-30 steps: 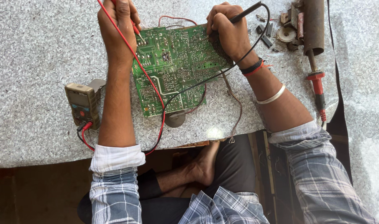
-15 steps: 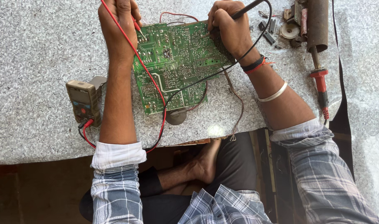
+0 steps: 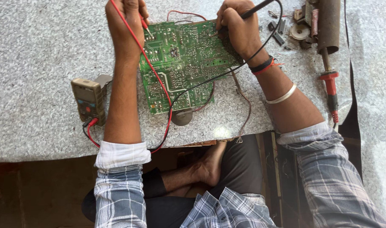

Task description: The person uses a multimeter to test various points on a green circuit board. They hold the board with one hand and probe different areas with the multimeter leads, checking for continuity or voltage.

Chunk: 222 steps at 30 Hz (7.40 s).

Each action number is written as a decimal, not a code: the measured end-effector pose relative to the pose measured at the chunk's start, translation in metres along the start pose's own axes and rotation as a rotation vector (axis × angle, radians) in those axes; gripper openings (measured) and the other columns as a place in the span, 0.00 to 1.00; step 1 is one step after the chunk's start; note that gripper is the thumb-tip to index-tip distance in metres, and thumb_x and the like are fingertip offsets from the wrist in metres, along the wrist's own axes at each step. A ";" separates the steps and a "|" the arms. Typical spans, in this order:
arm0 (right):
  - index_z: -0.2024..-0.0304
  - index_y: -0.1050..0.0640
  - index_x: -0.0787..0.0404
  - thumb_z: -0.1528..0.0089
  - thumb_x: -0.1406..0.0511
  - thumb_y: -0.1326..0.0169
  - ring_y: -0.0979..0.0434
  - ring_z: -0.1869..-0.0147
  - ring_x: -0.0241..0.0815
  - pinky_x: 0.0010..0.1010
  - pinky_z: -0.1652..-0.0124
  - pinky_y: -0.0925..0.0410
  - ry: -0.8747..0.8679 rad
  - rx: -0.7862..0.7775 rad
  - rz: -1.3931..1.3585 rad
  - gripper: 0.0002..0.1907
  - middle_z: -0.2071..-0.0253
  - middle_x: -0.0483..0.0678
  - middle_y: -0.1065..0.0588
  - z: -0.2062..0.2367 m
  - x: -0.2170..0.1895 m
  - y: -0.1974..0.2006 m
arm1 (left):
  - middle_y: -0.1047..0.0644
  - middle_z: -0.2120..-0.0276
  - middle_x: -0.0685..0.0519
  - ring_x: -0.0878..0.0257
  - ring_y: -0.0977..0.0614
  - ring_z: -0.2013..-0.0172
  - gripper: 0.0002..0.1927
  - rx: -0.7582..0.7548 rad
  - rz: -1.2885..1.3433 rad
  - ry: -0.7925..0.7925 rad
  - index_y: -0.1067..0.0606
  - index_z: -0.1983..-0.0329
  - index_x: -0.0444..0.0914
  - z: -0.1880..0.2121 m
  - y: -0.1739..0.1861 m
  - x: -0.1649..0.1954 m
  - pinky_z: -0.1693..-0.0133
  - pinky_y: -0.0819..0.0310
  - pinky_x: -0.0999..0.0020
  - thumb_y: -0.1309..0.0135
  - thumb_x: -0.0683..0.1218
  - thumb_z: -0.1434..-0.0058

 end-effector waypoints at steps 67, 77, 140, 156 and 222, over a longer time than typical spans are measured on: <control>0.72 0.24 0.70 0.39 0.72 0.59 0.24 0.73 0.36 0.28 0.70 0.28 0.022 0.006 0.101 0.12 0.73 0.50 0.23 0.000 -0.006 0.000 | 0.25 0.75 0.52 0.66 0.22 0.75 0.24 -0.007 -0.006 -0.023 0.29 0.67 0.33 0.000 -0.001 0.003 0.71 0.28 0.71 0.56 0.54 0.18; 0.72 0.24 0.69 0.39 0.72 0.59 0.23 0.74 0.36 0.28 0.71 0.27 0.039 0.005 0.122 0.13 0.73 0.51 0.23 -0.001 -0.006 0.000 | 0.25 0.74 0.52 0.66 0.22 0.75 0.24 -0.008 -0.010 -0.026 0.29 0.66 0.33 0.000 -0.001 0.002 0.71 0.27 0.71 0.56 0.54 0.18; 0.65 0.21 0.67 0.22 0.55 0.57 0.22 0.67 0.34 0.25 0.65 0.30 0.098 0.028 0.199 0.26 0.72 0.46 0.24 -0.001 -0.010 -0.004 | 0.24 0.74 0.53 0.66 0.22 0.75 0.20 0.015 0.009 -0.033 0.29 0.64 0.34 -0.001 -0.001 -0.008 0.71 0.25 0.71 0.55 0.51 0.19; 0.68 0.22 0.65 0.26 0.50 0.46 0.29 0.71 0.28 0.23 0.71 0.37 0.024 0.104 0.167 0.26 0.74 0.41 0.26 -0.003 -0.005 0.002 | 0.25 0.74 0.53 0.66 0.22 0.76 0.23 0.025 0.012 -0.009 0.28 0.66 0.33 -0.002 -0.002 -0.001 0.72 0.27 0.72 0.56 0.54 0.19; 0.64 0.21 0.64 0.25 0.50 0.48 0.28 0.72 0.28 0.21 0.72 0.37 0.053 0.033 0.030 0.25 0.73 0.42 0.26 -0.001 -0.014 0.000 | 0.25 0.75 0.52 0.66 0.22 0.76 0.22 0.018 0.008 -0.061 0.28 0.65 0.32 -0.002 0.000 0.006 0.73 0.27 0.71 0.55 0.53 0.19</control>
Point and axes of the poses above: each hand's wrist, its own z-axis away from the middle knuckle, its own y-axis out of the back of the hand, x = y × z, the point moved 6 cm from there along -z, towards the middle knuckle
